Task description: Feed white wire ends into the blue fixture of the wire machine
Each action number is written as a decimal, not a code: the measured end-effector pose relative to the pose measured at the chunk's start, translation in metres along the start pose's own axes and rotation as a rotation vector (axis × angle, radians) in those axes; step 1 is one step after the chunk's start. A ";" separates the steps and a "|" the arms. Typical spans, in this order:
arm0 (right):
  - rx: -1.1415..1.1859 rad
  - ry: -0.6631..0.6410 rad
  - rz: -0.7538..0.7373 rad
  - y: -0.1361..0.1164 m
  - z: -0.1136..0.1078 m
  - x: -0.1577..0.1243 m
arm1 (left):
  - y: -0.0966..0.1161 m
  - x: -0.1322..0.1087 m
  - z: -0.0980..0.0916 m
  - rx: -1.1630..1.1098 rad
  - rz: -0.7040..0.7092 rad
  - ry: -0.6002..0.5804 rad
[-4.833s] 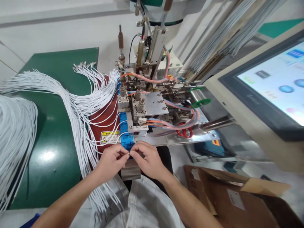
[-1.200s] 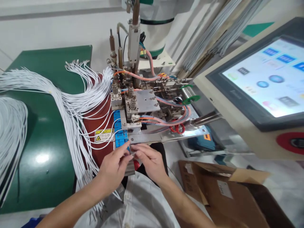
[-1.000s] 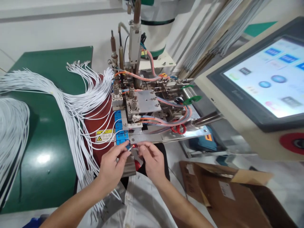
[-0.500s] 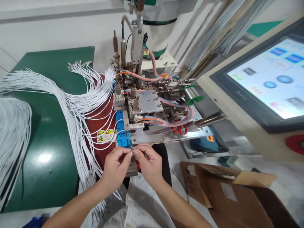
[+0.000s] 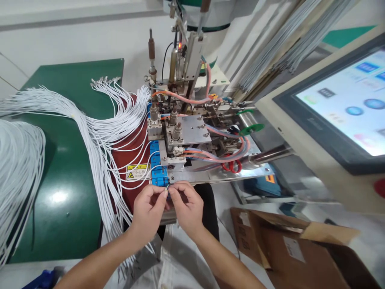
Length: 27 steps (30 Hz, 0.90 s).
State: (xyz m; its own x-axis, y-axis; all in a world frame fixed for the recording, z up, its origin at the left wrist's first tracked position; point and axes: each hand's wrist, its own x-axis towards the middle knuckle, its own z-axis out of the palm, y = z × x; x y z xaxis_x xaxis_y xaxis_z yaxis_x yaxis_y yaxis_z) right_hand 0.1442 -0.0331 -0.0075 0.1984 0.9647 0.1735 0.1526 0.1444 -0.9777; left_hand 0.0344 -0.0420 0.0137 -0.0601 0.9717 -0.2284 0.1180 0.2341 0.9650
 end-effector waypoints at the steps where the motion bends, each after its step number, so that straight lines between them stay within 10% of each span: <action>1: 0.024 -0.002 0.016 0.001 0.000 0.000 | 0.001 0.000 0.000 -0.012 -0.007 -0.007; 20: 0.114 0.005 0.144 -0.005 0.004 -0.001 | -0.007 -0.001 0.003 0.049 0.048 0.069; 27: -0.080 -0.030 -0.201 -0.005 0.000 0.004 | -0.012 -0.002 0.000 0.110 0.098 0.057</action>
State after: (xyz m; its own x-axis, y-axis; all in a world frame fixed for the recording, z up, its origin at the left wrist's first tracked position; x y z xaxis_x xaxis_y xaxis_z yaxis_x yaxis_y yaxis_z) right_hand 0.1445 -0.0302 -0.0021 0.1270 0.9247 0.3588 0.2631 0.3174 -0.9111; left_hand 0.0328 -0.0465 0.0020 -0.0992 0.9874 -0.1234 0.2335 0.1437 0.9617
